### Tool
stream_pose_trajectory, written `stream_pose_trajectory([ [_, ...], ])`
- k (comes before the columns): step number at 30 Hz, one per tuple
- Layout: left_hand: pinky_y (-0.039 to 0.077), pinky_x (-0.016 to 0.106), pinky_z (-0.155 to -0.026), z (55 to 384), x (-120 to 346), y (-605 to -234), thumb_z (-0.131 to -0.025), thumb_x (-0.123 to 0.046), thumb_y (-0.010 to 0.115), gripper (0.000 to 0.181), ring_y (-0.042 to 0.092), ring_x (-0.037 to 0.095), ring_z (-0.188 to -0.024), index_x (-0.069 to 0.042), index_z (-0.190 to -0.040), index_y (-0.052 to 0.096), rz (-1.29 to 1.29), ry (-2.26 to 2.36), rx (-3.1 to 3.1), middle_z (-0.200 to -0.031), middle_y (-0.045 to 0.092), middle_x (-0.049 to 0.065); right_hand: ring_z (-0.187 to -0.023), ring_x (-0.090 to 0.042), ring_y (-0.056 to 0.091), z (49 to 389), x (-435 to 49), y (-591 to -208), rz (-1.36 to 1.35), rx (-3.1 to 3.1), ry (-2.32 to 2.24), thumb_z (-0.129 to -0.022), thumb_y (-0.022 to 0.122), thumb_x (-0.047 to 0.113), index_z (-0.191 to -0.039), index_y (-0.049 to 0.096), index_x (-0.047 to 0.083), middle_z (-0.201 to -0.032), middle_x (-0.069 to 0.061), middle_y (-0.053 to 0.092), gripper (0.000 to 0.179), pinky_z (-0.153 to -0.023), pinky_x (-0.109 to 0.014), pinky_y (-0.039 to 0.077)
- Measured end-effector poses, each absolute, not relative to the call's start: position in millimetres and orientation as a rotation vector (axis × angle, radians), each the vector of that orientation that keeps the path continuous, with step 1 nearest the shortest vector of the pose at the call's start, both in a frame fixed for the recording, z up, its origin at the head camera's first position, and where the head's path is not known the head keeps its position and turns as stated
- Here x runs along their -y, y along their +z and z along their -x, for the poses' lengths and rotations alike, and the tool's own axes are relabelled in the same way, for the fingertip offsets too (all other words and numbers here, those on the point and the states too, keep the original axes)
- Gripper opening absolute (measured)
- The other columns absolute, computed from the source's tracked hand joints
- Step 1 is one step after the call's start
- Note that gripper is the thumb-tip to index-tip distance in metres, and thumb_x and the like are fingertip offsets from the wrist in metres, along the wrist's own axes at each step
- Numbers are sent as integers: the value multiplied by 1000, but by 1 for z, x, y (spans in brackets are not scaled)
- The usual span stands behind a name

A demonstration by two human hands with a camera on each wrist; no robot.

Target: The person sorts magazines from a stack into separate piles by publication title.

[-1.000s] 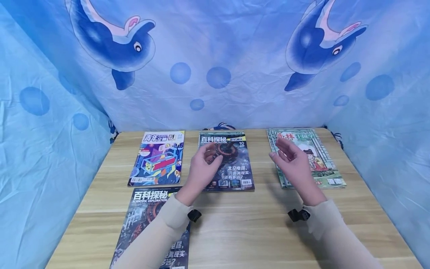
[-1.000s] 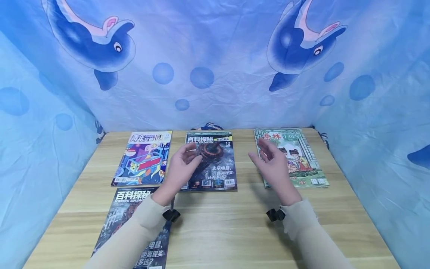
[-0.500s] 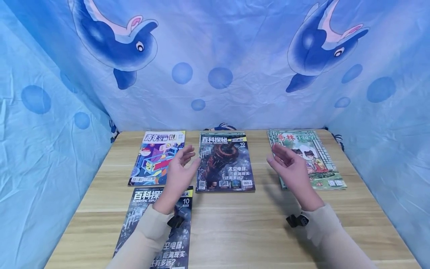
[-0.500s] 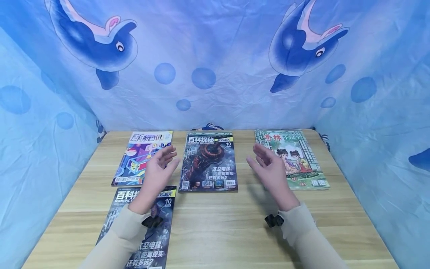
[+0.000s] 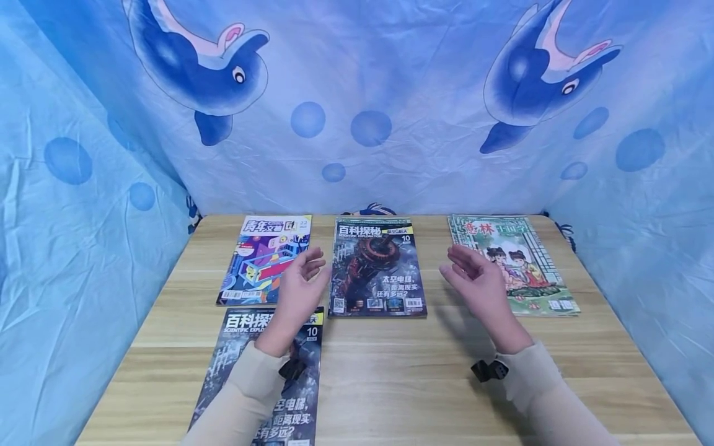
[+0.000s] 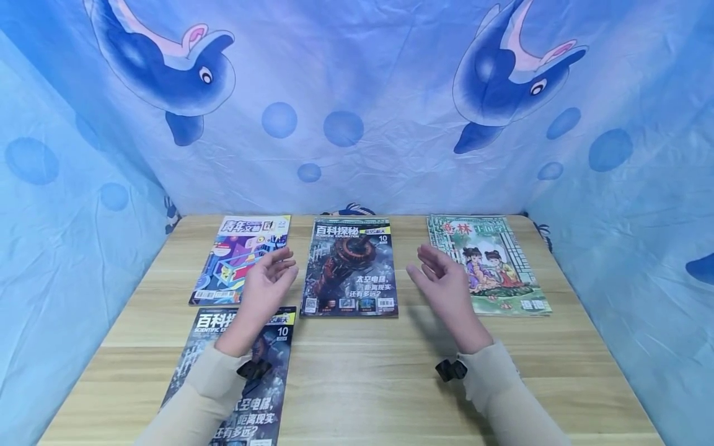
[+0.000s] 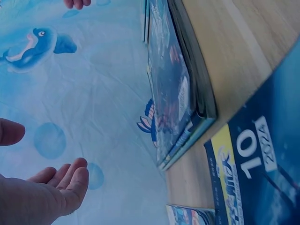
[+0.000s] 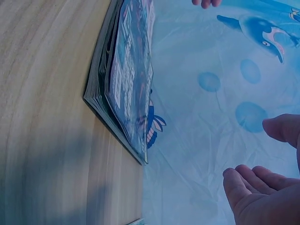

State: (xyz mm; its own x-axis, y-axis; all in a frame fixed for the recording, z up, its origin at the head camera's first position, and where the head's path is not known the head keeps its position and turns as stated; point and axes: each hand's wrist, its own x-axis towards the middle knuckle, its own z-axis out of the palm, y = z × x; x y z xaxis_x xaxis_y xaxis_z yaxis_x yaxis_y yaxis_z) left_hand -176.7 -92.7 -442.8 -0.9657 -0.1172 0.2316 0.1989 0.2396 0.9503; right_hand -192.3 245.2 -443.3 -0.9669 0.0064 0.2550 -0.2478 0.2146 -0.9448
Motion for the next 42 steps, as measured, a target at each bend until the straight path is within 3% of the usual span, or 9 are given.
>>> stream_pose_trajectory([
  [8,52,40,-98,180,94,-445,-97,-14,68,46,62,30,-117,3,-137,56,35,-1759,2309,-132,61,14,-126,-32,57,191,-245,-447,-224,2283,1829,-90,79,12,-140,55,-3,-137,-21,59,58,-100,-28,47],
  [13,53,39,-94,185,93,-445,-97,-15,68,44,62,24,-112,0,-137,58,-18,-1704,2371,-130,62,11,-123,-34,58,190,-244,-451,-243,2265,1862,-89,79,7,-139,55,-5,-135,-23,59,57,-99,-31,49],
  [27,55,44,-83,220,85,-444,-96,-15,66,45,63,28,-105,3,-136,58,-63,-1629,2481,-128,63,18,-121,-38,58,185,-239,-462,-226,2324,1882,-90,78,6,-138,54,-9,-133,-25,59,56,-98,-29,49],
  [35,55,43,-86,247,84,-448,-97,-18,65,52,62,30,-107,5,-142,53,-82,-1558,2597,-134,60,20,-121,-41,58,184,-231,-468,-247,2348,1906,-91,77,4,-134,55,-12,-131,-31,58,51,-99,-34,49],
  [42,54,44,-86,267,85,-451,-99,-22,62,53,64,31,-104,5,-144,51,-95,-1449,2684,-133,59,19,-121,-42,57,183,-228,-474,-237,2386,1895,-92,75,4,-137,51,-13,-133,-32,56,54,-96,-28,50],
])
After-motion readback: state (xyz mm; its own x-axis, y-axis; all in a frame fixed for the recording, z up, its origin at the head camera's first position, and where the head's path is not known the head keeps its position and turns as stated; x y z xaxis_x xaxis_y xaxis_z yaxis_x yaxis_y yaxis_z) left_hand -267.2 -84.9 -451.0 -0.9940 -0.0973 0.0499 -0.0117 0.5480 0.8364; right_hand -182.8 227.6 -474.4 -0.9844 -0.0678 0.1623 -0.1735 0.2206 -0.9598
